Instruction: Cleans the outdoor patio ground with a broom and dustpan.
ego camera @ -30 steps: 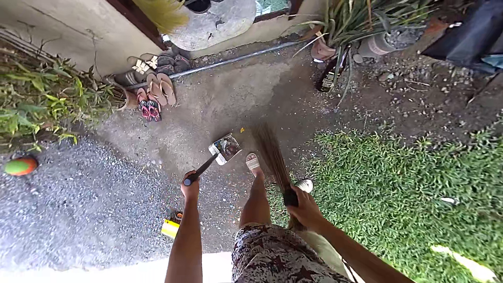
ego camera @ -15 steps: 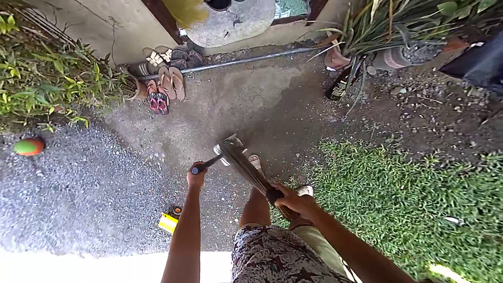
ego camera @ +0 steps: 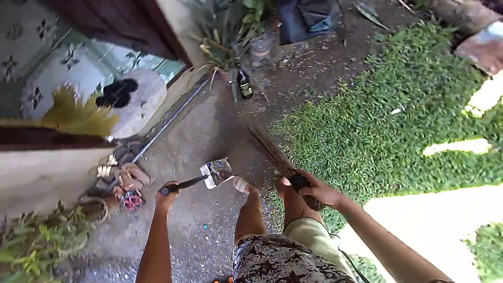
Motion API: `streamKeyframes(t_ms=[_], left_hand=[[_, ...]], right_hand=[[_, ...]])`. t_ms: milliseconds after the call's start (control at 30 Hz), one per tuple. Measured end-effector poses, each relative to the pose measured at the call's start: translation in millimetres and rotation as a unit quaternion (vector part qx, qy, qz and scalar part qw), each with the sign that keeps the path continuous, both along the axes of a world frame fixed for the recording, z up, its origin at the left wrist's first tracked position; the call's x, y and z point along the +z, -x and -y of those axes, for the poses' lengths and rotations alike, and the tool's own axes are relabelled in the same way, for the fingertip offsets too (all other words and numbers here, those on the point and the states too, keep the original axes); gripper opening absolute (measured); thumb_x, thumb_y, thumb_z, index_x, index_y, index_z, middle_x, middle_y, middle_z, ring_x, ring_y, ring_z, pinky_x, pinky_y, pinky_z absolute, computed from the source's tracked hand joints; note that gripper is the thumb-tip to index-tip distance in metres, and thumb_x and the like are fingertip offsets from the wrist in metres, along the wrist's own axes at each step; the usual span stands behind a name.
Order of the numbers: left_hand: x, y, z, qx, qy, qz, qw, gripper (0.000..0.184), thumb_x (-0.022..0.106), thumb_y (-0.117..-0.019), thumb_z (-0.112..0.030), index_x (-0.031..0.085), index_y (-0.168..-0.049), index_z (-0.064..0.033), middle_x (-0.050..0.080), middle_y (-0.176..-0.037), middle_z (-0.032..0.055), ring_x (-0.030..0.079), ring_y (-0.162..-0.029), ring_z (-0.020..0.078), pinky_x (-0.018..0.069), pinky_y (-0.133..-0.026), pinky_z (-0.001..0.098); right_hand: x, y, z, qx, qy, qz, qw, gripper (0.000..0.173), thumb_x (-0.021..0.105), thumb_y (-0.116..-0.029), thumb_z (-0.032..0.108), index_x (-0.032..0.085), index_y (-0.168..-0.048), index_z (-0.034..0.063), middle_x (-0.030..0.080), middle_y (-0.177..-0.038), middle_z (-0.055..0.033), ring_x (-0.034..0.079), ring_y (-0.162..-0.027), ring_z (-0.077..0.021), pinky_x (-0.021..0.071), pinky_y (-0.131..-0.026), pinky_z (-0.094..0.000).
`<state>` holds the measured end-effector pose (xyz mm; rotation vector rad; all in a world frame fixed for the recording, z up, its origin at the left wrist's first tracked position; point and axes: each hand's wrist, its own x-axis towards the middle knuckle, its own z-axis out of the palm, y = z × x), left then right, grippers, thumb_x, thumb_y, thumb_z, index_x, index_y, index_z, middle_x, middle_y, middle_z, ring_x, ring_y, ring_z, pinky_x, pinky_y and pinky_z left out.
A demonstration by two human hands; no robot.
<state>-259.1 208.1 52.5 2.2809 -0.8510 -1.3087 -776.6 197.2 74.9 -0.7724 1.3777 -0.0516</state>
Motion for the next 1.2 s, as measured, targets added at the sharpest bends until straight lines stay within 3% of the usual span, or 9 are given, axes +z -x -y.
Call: streamKeyframes(t_ms=[200,267,333,500,733,867,1000,1133,1200], left_hand=[[12.9,133.8,107.4,-0.198,0.015,0.016,0.98,0.037,0.067,-0.0827,0.015,0.063,-0.119,0.0102,0.066,-0.12,0.0211,0.062,-0.106,0.0197,0.0509,-0.095,0.0359],[18.0,188.1,133.5,-0.246,0.022,0.026,0.969,0.036,0.068,-0.0838,0.015,0.064,-0.119,0.0097,0.067,-0.119,0.021,0.063,-0.108,0.0209,0.0503,-0.097,0.0373],[22.8,238.9,154.7,-0.289,0.037,0.024,0.956,0.035,0.067,-0.084,0.016,0.064,-0.118,0.0106,0.067,-0.12,0.0212,0.063,-0.109,0.0208,0.0503,-0.098,0.0368],[29.1,371.1,206.4,-0.353,0.066,-0.011,0.933,0.034,0.066,-0.0835,0.017,0.062,-0.117,0.0128,0.066,-0.121,0.0216,0.062,-0.109,0.0193,0.0505,-0.098,0.0343],[33.3,561.6,263.3,-0.414,0.092,-0.041,0.905,0.034,0.065,-0.0863,0.014,0.062,-0.12,0.0108,0.064,-0.126,0.021,0.06,-0.115,0.0182,0.0494,-0.099,0.0325],[24.2,655.6,283.4,-0.409,0.111,-0.06,0.904,0.032,0.064,-0.0898,0.009,0.062,-0.122,0.008,0.064,-0.124,0.0181,0.061,-0.109,0.0161,0.0509,-0.093,0.0316],[14.0,744.8,306.9,-0.412,0.118,-0.086,0.9,0.032,0.066,-0.0923,0.005,0.061,-0.123,0.0072,0.063,-0.124,0.0187,0.061,-0.106,0.017,0.0514,-0.091,0.0322],[-9.7,822.1,336.5,-0.433,0.105,-0.085,0.891,0.033,0.069,-0.0923,0.004,0.061,-0.125,0.0068,0.062,-0.128,0.0231,0.059,-0.118,0.0253,0.0492,-0.1,0.0396],[-21.8,864.9,360.8,-0.469,0.12,-0.096,0.87,0.034,0.068,-0.0921,0.003,0.062,-0.125,0.0083,0.063,-0.13,0.0235,0.06,-0.122,0.0253,0.048,-0.104,0.0388]], right_hand=[[21.0,75.5,-53.0,-0.324,-0.075,0.05,0.942,0.08,0.055,-0.0926,0.007,0.015,-0.162,0.0121,0.056,-0.131,-0.0197,0.064,-0.101,-0.0261,0.0555,-0.084,-0.0435],[23.2,105.6,-77.0,-0.46,-0.11,0.081,0.877,0.063,0.048,-0.0988,0.011,0.023,-0.157,0.0112,0.06,-0.11,-0.0153,0.064,-0.085,-0.0221,0.0558,-0.072,-0.0386],[17.6,136.4,-102.2,-0.582,-0.144,0.125,0.79,0.029,0.04,-0.1031,0.016,0.047,-0.13,0.0074,0.064,-0.092,-0.011,0.064,-0.071,-0.0176,0.0554,-0.062,-0.0319],[4.5,212.6,-172.1,-0.714,-0.198,0.198,0.642,0.032,0.03,-0.1054,0.025,0.054,-0.114,0.0053,0.065,-0.088,-0.0099,0.064,-0.064,-0.0144,0.0549,-0.056,-0.0262],[-24.9,258.9,-257.4,-0.655,-0.203,0.205,0.698,0.049,0.053,-0.0792,0.01,0.044,-0.127,0.0163,0.066,-0.084,-0.0108,0.068,-0.066,-0.0231,0.0575,-0.055,-0.0369],[-13.5,279.7,-214.7,-0.685,-0.237,0.134,0.676,0.028,0.039,-0.1046,0.026,0.051,-0.125,0.0111,0.063,-0.083,-0.0092,0.062,-0.06,-0.0169,0.0534,-0.052,-0.0312],[-5.8,293.5,-174.6,-0.682,-0.233,0.033,0.692,0.065,0.062,-0.1023,0.021,0.028,-0.157,0.012,0.056,-0.13,-0.0255,0.063,-0.1,-0.0336,0.0539,-0.083,-0.0487],[-5.7,339.0,-144.7,-0.661,-0.161,-0.032,0.732,0.08,0.068,-0.0943,0.007,0.023,-0.16,0.014,0.053,-0.133,-0.0278,0.064,-0.096,-0.0343,0.0549,-0.078,-0.0487],[-10.2,385.4,-108.9,-0.651,-0.099,-0.066,0.749,0.088,0.07,-0.0901,0.002,0.02,-0.162,0.012,0.048,-0.143,-0.0288,0.062,-0.111,-0.036,0.0532,-0.089,-0.0503]])
